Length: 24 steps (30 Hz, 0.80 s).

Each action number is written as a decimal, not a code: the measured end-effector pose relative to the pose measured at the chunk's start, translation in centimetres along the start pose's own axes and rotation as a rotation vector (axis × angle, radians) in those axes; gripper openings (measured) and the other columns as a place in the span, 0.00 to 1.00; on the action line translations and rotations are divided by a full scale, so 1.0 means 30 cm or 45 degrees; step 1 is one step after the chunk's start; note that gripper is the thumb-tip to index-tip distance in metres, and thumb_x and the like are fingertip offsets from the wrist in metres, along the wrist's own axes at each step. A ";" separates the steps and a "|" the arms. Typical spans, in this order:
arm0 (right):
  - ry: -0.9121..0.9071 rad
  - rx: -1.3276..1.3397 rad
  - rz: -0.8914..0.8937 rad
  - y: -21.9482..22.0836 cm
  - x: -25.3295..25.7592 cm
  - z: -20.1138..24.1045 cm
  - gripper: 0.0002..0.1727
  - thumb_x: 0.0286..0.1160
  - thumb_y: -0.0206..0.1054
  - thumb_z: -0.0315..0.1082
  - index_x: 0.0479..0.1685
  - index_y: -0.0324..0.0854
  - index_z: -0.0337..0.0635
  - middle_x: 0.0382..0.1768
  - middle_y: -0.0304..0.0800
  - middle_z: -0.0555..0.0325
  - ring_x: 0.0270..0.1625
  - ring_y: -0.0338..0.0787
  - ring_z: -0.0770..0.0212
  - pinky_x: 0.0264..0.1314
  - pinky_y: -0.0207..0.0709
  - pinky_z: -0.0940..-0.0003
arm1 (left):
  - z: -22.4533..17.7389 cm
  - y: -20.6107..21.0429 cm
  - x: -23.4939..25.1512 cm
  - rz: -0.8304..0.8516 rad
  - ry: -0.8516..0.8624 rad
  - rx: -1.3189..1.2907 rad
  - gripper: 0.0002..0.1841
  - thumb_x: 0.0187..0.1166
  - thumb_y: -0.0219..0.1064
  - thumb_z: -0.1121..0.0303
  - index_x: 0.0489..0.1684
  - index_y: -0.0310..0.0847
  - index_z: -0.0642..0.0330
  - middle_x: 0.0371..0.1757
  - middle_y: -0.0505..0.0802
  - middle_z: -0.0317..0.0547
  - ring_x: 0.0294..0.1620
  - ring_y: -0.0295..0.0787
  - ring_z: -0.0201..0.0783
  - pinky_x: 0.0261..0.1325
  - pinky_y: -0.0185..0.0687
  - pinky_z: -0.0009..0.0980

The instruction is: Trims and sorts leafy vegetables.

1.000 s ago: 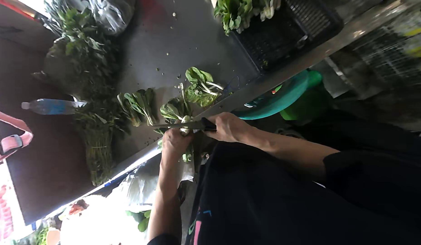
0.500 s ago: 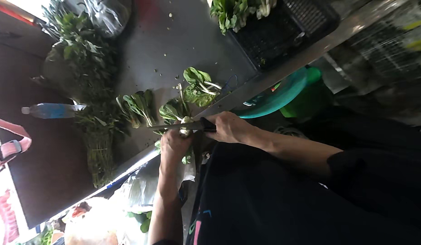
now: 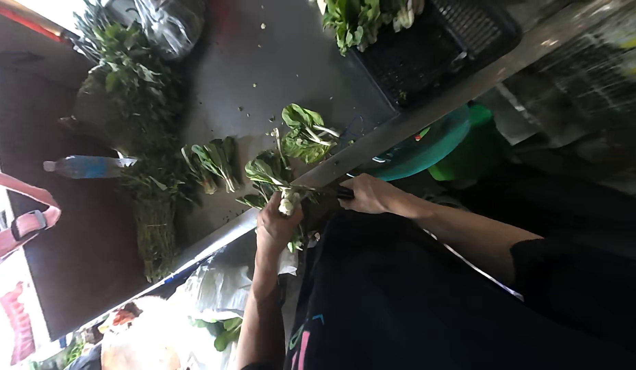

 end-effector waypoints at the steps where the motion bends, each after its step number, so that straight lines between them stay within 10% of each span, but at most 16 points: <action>1: 0.017 0.001 0.017 0.003 0.002 -0.005 0.16 0.81 0.69 0.47 0.44 0.87 0.42 0.36 0.90 0.49 0.44 0.91 0.48 0.50 0.81 0.43 | 0.006 0.000 -0.004 0.006 -0.021 -0.018 0.17 0.69 0.76 0.59 0.52 0.89 0.57 0.36 0.94 0.44 0.38 0.93 0.38 0.47 0.89 0.45; 9: 0.333 -0.086 -0.030 -0.025 0.038 -0.251 0.22 0.82 0.68 0.50 0.51 0.87 0.37 0.45 0.91 0.39 0.54 0.91 0.38 0.59 0.79 0.34 | 0.061 -0.163 -0.070 -0.073 -0.029 -0.096 0.19 0.64 0.78 0.59 0.50 0.88 0.59 0.38 0.94 0.38 0.40 0.91 0.26 0.48 0.88 0.33; 15: 0.027 0.031 -0.343 -0.037 0.138 -0.027 0.30 0.71 0.76 0.39 0.71 0.76 0.34 0.66 0.83 0.36 0.68 0.85 0.38 0.70 0.78 0.38 | 0.062 -0.108 -0.062 -0.145 -0.041 -0.188 0.21 0.63 0.79 0.59 0.51 0.87 0.60 0.39 0.94 0.37 0.40 0.91 0.24 0.50 0.89 0.30; 24: 0.020 -0.201 -0.600 -0.025 0.385 0.008 0.27 0.78 0.71 0.49 0.66 0.84 0.37 0.67 0.84 0.36 0.76 0.76 0.34 0.78 0.70 0.38 | 0.118 -0.053 -0.121 -0.215 -0.030 -0.116 0.27 0.62 0.78 0.58 0.56 0.85 0.67 0.43 0.95 0.46 0.42 0.91 0.27 0.51 0.87 0.32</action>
Point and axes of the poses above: each hand's wrist, its own x-axis towards the middle knuckle, its own y-axis out of the palm, z = x × y, the point moved 4 cm from there along x, towards the middle knuckle
